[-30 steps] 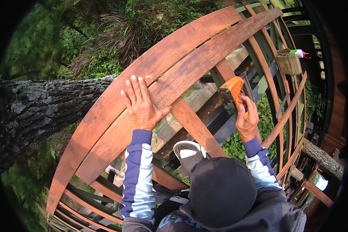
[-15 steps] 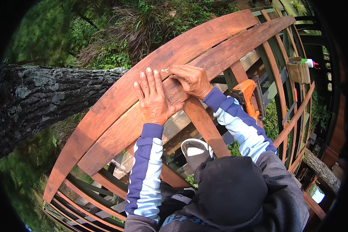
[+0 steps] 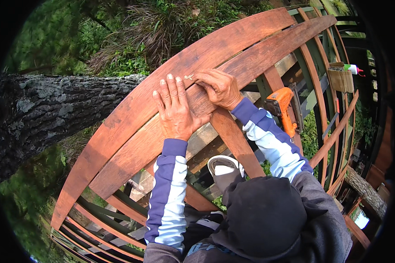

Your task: The person positions curved wooden planks onto a circular frame and secures them using a pneumatic nail gun. The person then walks across the structure and uses a hammer to drive additional nails into the planks.

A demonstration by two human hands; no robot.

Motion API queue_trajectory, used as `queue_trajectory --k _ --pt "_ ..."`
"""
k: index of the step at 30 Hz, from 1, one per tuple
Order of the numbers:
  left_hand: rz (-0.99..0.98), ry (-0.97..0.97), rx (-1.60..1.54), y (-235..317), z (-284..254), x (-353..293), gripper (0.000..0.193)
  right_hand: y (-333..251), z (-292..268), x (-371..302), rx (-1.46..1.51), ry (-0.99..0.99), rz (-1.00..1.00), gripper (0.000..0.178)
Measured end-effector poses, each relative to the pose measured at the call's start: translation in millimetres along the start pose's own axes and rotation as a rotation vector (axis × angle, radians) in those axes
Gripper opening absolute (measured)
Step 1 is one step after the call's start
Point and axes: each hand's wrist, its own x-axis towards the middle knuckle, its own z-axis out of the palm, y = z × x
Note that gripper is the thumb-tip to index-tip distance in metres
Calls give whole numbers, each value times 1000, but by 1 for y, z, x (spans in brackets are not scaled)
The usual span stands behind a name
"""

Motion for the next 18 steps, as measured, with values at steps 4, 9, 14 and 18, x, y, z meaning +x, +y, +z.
queue_trajectory --k 4,9,14,18 --pt "-6 -14 6 1 -1 0 130 3 -2 -2 -10 -92 17 28" --pt "-2 -10 33 1 -2 2 126 -16 -30 -32 -11 188 144 25" --pt "-6 -33 2 -1 0 1 126 3 -24 -48 -189 288 95 39" --pt "-11 -33 20 0 2 2 127 30 0 -38 -162 310 148 41"
